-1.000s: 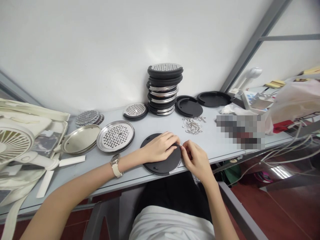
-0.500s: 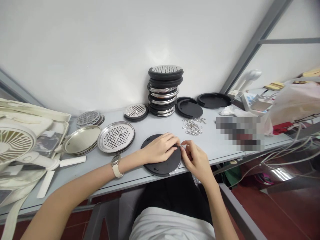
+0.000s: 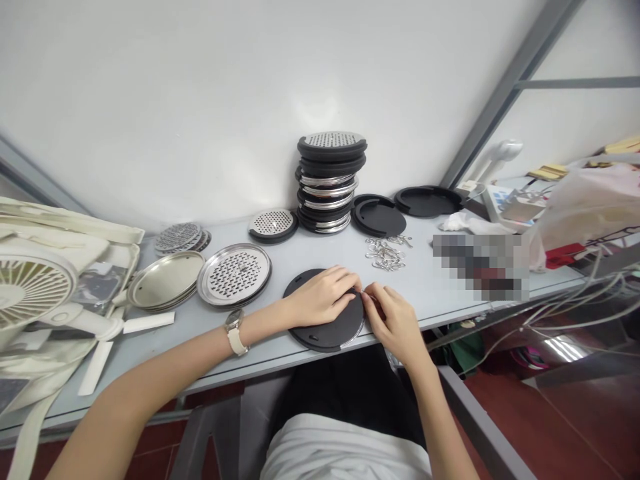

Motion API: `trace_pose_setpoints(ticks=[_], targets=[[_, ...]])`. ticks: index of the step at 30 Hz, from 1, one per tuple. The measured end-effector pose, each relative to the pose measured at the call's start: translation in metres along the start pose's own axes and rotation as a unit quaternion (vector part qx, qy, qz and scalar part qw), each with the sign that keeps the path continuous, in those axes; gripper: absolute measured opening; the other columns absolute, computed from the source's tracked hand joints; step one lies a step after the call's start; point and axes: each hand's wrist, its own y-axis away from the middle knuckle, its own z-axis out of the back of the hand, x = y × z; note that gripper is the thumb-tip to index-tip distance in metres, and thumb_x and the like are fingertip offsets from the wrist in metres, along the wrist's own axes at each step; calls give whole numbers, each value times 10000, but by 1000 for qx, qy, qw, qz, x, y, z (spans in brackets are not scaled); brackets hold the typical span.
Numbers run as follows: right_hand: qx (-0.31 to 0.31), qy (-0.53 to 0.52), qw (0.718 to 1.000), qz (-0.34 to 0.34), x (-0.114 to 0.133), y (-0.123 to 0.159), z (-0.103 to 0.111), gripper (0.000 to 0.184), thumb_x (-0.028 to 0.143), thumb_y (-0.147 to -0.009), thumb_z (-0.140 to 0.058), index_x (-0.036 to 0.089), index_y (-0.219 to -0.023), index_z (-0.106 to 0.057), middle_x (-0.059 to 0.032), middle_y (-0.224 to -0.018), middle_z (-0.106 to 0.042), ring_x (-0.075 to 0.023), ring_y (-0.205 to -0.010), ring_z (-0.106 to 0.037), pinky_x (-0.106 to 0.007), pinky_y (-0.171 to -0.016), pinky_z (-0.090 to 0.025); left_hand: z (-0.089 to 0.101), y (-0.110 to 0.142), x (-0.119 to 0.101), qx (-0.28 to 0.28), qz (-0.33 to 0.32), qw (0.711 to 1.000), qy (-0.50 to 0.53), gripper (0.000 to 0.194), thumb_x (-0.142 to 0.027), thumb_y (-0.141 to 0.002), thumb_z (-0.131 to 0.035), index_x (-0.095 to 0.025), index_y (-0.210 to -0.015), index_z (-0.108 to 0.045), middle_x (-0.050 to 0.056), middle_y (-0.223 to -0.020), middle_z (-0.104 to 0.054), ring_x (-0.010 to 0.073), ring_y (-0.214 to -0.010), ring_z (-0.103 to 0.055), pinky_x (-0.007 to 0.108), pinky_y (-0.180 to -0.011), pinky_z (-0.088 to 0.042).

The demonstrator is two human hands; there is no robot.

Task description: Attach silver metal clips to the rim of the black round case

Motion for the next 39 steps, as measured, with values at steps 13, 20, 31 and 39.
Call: trace_pose_setpoints(ticks=[13, 20, 31, 39], targets=[[-22, 68, 997, -15, 13, 0, -9, 270, 249, -981, -301, 225, -729, -392, 1, -603, -396, -213, -661, -440, -303, -622, -328, 0, 0, 0, 2, 2, 1000, 13, 167, -119, -895, -442, -166, -1047, -495, 82, -1013, -573, 221, -998, -528, 373, -924, -427], [-48, 57, 997, -28, 14, 1, -11, 281, 254, -976, -329, 220, -712, -419, 0, -603, -404, -202, -655, -441, -292, -610, -323, 1, 0, -2, -1, 10, 1000, -4, 166, -133, -893, -446, -171, -1045, -502, 76, -1011, -588, 219, -1003, -526, 377, -932, -418], [-107, 77, 991, -16, 12, 1, -17, 279, 228, -973, -353, 223, -711, -449, -2, -600, -411, -200, -607, -431, -300, -587, -305, 2, -1, -2, -4, 31, 999, -19, 143, -191, -902, -476, -169, -1042, -492, 72, -1012, -574, 221, -1003, -518, 373, -928, -412], [-96, 99, 990, -17, 9, 1, -19, 304, 236, -983, -316, 222, -707, -442, -6, -596, -405, -209, -609, -426, -308, -592, -297, 2, 0, -1, 2, 32, 999, -28, 140, -230, -922, -475, -159, -1042, -485, 78, -1009, -566, 229, -995, -509, 373, -916, -418]])
